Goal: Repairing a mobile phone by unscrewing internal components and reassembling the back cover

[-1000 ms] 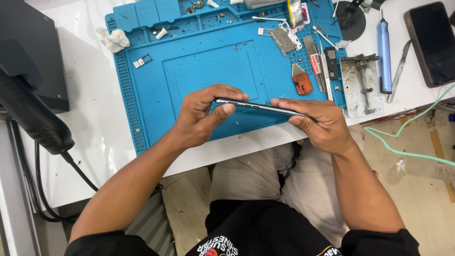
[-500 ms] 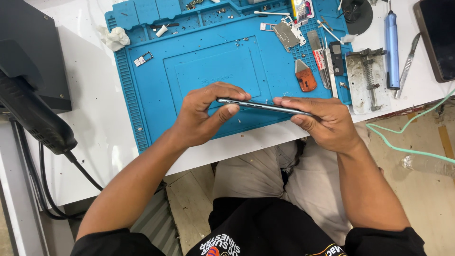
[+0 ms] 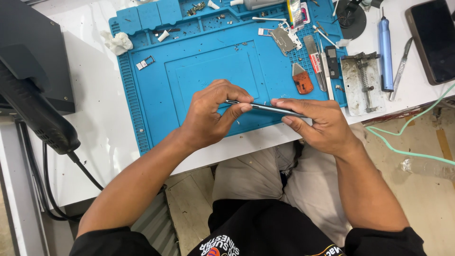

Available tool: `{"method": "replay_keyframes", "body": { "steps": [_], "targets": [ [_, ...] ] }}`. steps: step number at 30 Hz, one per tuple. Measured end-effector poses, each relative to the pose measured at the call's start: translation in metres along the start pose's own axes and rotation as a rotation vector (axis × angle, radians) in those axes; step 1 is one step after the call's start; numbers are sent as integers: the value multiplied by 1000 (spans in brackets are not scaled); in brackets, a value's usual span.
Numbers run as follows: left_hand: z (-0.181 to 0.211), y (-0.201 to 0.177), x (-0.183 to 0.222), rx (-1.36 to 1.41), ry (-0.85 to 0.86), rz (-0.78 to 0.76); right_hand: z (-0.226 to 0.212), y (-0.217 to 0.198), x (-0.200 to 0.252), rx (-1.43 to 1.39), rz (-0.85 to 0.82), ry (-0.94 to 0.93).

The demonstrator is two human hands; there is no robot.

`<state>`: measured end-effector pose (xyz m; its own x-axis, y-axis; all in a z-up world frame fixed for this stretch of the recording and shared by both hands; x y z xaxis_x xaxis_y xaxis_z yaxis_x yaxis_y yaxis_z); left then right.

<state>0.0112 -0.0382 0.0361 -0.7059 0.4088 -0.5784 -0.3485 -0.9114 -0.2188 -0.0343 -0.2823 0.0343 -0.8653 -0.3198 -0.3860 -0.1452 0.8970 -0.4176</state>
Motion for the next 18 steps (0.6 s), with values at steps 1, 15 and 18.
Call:
{"method": "replay_keyframes", "body": {
  "steps": [1, 15, 18],
  "targets": [
    [3, 0, -4, -7, -4, -15, 0, -1, -1, 54, -2, -11],
    [17, -3, -54, 97, -17, -113, 52, -15, 15, -19, 239, 31],
    [13, 7, -50, 221, -78, -36, 61, -7, 13, -166, 314, 13]
  ]
}}
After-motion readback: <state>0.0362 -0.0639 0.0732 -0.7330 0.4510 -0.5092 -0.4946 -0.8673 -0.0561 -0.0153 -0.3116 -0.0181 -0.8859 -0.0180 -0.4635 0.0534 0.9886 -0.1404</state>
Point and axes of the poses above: each hand's wrist, its own x-axis away from the middle knuckle, its own y-axis out of the palm, z = x × y, the point moved 2 cm from there along -x, towards the middle knuckle, and after that the axes turned 4 degrees about x, right-handed, at the moved point
